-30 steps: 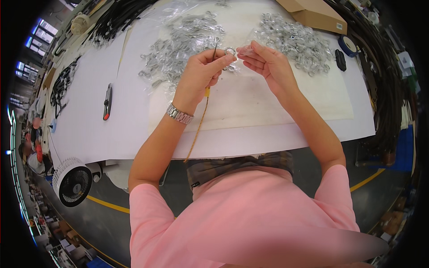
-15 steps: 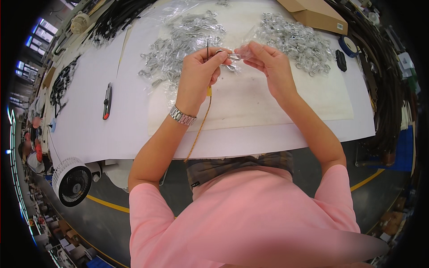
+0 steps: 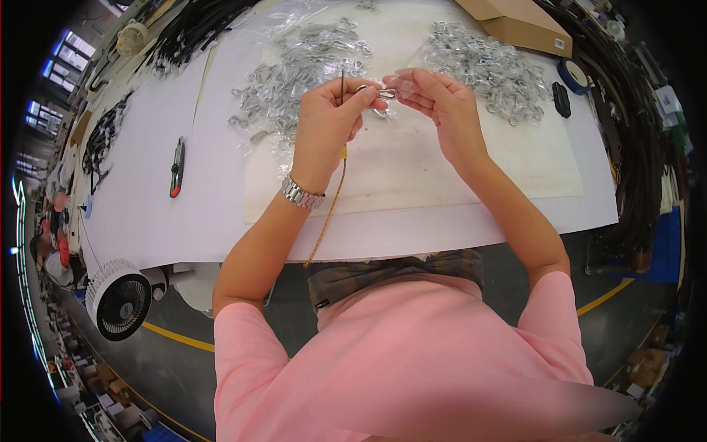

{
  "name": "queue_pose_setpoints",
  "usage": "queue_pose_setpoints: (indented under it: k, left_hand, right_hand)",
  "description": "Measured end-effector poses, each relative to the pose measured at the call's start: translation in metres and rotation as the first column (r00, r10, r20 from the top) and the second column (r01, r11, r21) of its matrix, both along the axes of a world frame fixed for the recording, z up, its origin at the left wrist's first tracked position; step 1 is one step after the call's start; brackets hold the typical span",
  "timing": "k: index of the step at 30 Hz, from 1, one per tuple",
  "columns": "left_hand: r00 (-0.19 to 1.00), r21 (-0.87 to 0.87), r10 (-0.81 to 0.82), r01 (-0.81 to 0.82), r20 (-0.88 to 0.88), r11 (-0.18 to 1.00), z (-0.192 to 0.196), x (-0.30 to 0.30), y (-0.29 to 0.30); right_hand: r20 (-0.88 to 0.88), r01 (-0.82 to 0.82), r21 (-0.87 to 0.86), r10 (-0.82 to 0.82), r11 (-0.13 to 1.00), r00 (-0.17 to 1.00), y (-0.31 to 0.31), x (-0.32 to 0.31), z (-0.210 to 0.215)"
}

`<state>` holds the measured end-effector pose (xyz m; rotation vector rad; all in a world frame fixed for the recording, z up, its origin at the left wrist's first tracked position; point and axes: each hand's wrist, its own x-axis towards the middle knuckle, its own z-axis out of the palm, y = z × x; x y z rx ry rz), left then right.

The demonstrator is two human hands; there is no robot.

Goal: Manually inserting small metal hooks into individual plastic bags.

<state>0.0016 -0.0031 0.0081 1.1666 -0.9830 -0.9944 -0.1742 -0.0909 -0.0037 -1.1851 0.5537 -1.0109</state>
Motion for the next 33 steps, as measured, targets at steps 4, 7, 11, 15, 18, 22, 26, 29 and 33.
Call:
queue_pose_setpoints:
  k: [4,7,11,15,18,22,26,29,33]
  left_hand:
    - [1.0,0.0,0.005,-0.005,0.009,1.0,0.001,-0.004,0.001]
    - [1.0,0.005,0.014,-0.014,0.009,1.0,0.004,-0.005,0.001]
    - [0.999,-0.047,0.002,-0.004,-0.034,0.999,0.004,-0.005,0.001]
    - [0.999,-0.074,0.014,-0.017,-0.048,0.997,0.001,-0.006,0.0]
    - [0.998,-0.078,0.025,-0.029,-0.054,0.997,0.002,-0.008,0.001]
    - [0.997,-0.112,0.004,-0.012,-0.075,0.994,-0.002,-0.011,0.0]
    - [0.982,-0.04,0.039,-0.032,0.185,0.999,-0.003,-0.018,0.0]
    - [0.984,-0.049,0.048,-0.041,0.171,0.998,0.001,-0.016,0.002]
    - [0.994,-0.084,0.084,-0.078,0.076,0.993,-0.002,-0.009,0.0]
  right_hand:
    - [0.011,-0.001,-0.008,0.001,1.0,1.0,-0.001,0.0,0.0]
    - [0.014,-0.033,-0.004,0.033,0.999,0.999,-0.002,0.0,-0.003]
    - [-0.015,0.0,-0.001,0.0,1.0,1.0,-0.001,0.001,-0.005]
    - [-0.015,-0.026,-0.019,0.025,0.999,1.0,-0.002,0.0,-0.004]
    - [-0.009,-0.038,0.007,0.038,0.999,0.999,-0.001,0.0,-0.003]
    - [0.018,-0.073,0.053,0.072,0.996,0.997,0.005,0.002,-0.002]
    - [0.081,-0.09,0.113,0.081,0.989,0.993,0.007,0.003,-0.003]
    - [0.191,-0.14,0.166,0.107,0.976,0.976,0.006,0.003,-0.004]
    - [0.204,-0.174,0.211,0.13,0.962,0.97,0.01,0.004,-0.001]
